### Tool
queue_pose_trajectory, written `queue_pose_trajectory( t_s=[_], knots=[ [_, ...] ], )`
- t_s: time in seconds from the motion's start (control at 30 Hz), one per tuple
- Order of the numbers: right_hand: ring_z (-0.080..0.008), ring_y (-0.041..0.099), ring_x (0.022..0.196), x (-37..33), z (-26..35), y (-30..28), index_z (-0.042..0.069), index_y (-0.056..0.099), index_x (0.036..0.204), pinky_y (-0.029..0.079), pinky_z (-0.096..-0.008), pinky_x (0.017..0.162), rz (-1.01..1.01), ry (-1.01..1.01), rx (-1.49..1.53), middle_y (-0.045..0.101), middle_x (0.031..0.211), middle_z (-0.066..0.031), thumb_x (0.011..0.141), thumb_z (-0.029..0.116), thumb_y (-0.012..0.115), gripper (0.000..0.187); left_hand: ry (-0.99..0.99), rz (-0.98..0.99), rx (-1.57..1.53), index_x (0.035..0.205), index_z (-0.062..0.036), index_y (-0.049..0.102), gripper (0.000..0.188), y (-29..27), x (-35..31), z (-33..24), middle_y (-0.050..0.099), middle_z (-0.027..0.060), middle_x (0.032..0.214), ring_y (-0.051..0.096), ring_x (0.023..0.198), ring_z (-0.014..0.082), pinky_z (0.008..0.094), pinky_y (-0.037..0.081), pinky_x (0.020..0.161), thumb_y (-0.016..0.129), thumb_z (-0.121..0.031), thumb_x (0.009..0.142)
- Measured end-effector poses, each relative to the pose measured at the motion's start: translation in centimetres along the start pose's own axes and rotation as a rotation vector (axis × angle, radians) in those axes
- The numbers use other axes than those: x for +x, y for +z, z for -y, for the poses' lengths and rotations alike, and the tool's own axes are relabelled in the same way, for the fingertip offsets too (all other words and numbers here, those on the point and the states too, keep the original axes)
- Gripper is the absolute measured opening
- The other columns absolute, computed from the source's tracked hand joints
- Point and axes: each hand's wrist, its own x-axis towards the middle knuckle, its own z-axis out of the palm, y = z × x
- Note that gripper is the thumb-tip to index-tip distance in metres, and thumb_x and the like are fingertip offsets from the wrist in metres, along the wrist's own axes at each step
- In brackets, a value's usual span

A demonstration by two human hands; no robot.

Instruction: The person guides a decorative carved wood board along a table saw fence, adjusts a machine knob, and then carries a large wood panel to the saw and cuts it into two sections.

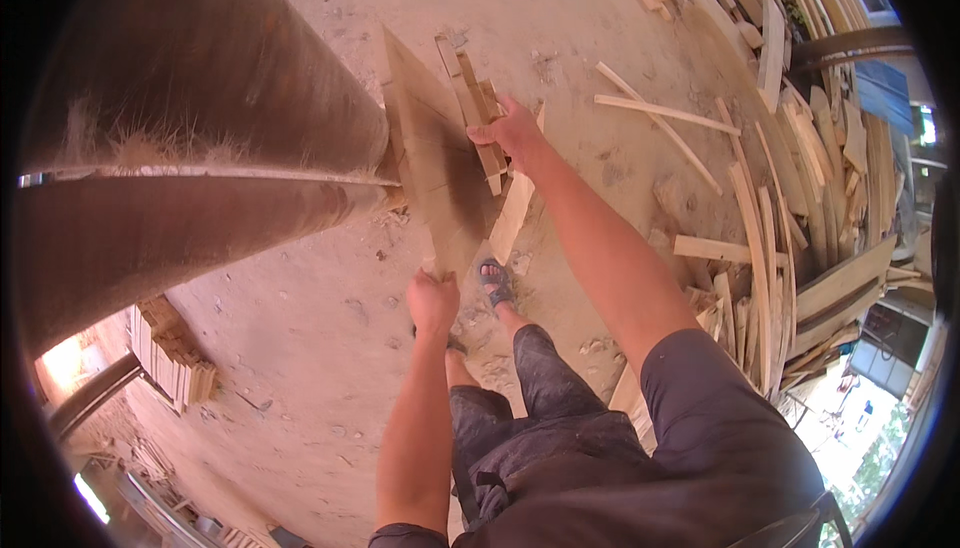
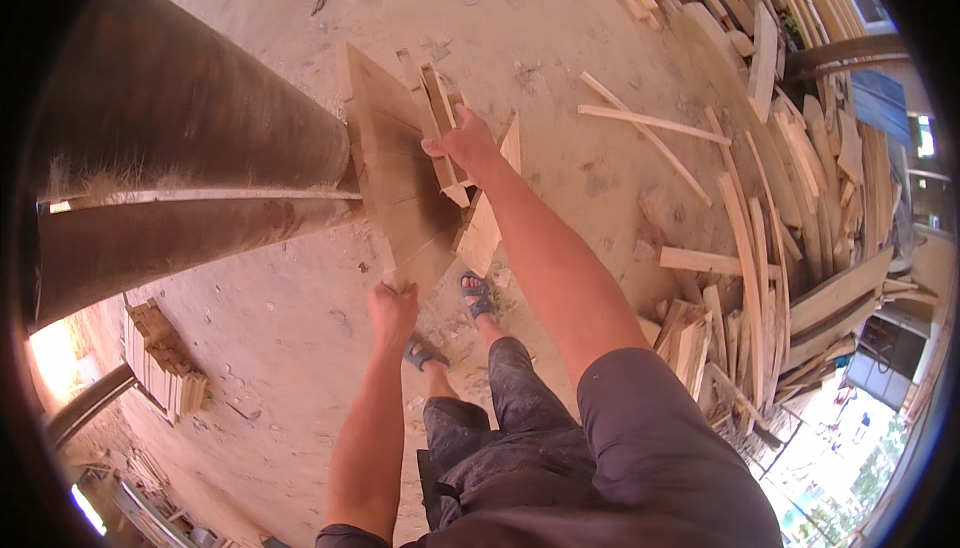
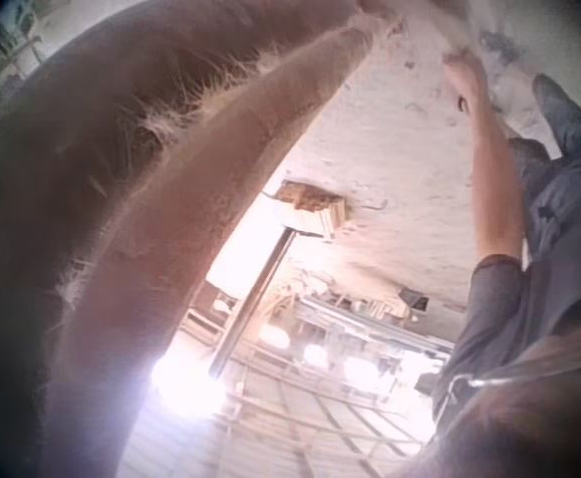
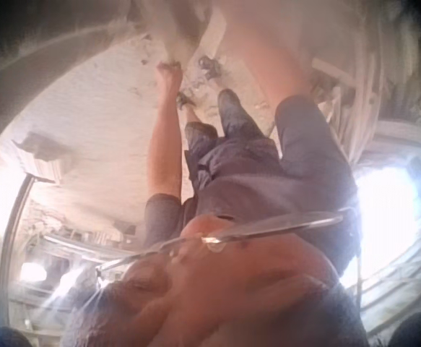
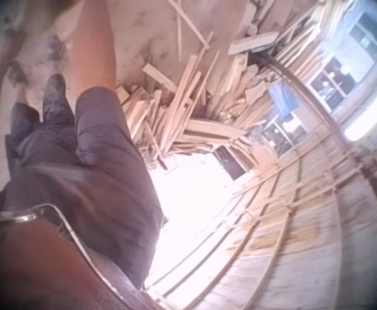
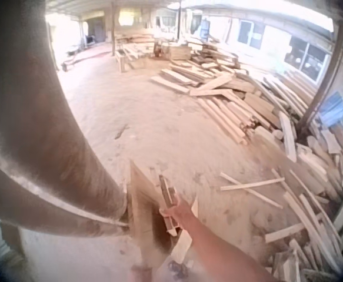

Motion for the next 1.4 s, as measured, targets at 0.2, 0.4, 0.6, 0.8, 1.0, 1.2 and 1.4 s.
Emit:
queue_pose_trajectory(
  t_s=[0.2,0.4,0.6,0.8,1.0,1.2,1.4],
  knots=[
    [-0.0226,0.068,0.096,-0.5,1.4,-0.7,0.003,0.029,0.156,0.054,-0.0423,0.082,0.065,-0.002,0.059,0.069,0.111,-0.0145,0.076,0.0,0.081,0.095,-0.04,-0.014,0.12,0.096,0.0047,0.071,0.028,-1.8,0.2,-0.2,0.07,0.0286,0.089,0.07,0.09,0.0438,0.0478,0.055,0.078,0.073,-0.015,0.077],
    [-0.0247,0.064,0.104,-0.5,2.5,0.7,-0.001,0.032,0.153,0.052,-0.0438,0.09,-0.002,0.028,0.028,0.065,0.117,-0.0179,0.077,0.005,0.081,0.091,0.006,0.002,0.208,0.095,0.0048,0.071,0.026,-8.6,-3.3,3.8,0.069,0.0285,0.088,0.069,0.089,0.0444,0.0461,0.055,0.076,0.074,-0.009,0.074],
    [-0.035,0.052,0.13,2.2,-0.5,4.7,-0.002,0.027,0.155,0.046,-0.0477,0.103,0.072,-0.05,-0.217,0.051,0.142,-0.0247,0.077,0.017,0.085,0.099,-0.034,0.008,0.249,0.098,-0.0017,0.072,0.024,-16.7,-9.7,10.5,0.07,0.0243,0.089,0.069,0.089,0.0423,0.0453,0.055,0.078,0.073,-0.005,0.074],
    [-0.0334,0.055,0.124,-5.4,-2.9,8.4,-0.002,0.048,0.142,0.046,-0.0439,0.098,0.123,-0.085,-0.366,0.053,0.141,-0.0233,0.084,0.02,0.077,0.069,-0.11,-0.035,0.29,0.106,-0.0063,0.068,0.029,-19.1,-20.8,22.2,0.07,0.0196,0.088,0.067,0.085,0.0404,0.0467,0.054,0.073,0.069,-0.003,0.077],
    [-0.0347,0.059,0.119,-16.9,-15.9,6.5,0.001,0.042,0.148,0.043,-0.0553,0.102,0.168,0.47,-0.264,0.055,0.14,-0.02,0.094,0.052,0.061,0.077,0.114,-0.213,0.412,0.12,-0.001,0.06,0.046,-11.1,-33.4,37.9,0.068,0.0205,0.118,0.065,0.109,0.0373,0.0429,0.055,0.09,0.064,0.003,0.075],
    [-0.0356,0.062,0.117,-26.5,-29.2,0.7,-0.01,0.048,0.136,0.049,-0.0488,0.103,0.148,0.747,-0.208,0.061,0.129,-0.0234,0.096,0.023,0.064,0.055,0.067,-0.11,0.394,0.127,-0.0032,0.055,0.059,-0.3,-39.8,43.9,0.054,0.0173,0.141,0.053,0.126,0.0412,0.0456,0.051,0.1,0.066,0.004,0.069],
    [-0.0342,0.066,0.109,-28.3,-31.8,-2.0,-0.009,0.057,0.126,0.054,-0.0485,0.097,0.001,0.842,-0.406,0.063,0.125,-0.0219,0.095,0.013,0.062,0.038,-0.027,-0.077,0.325,0.132,-0.0089,0.053,0.066,3.4,-41.3,43.4,0.048,0.0127,0.149,0.047,0.13,0.0442,0.0501,0.047,0.102,0.067,0.004,0.069]
  ],
)
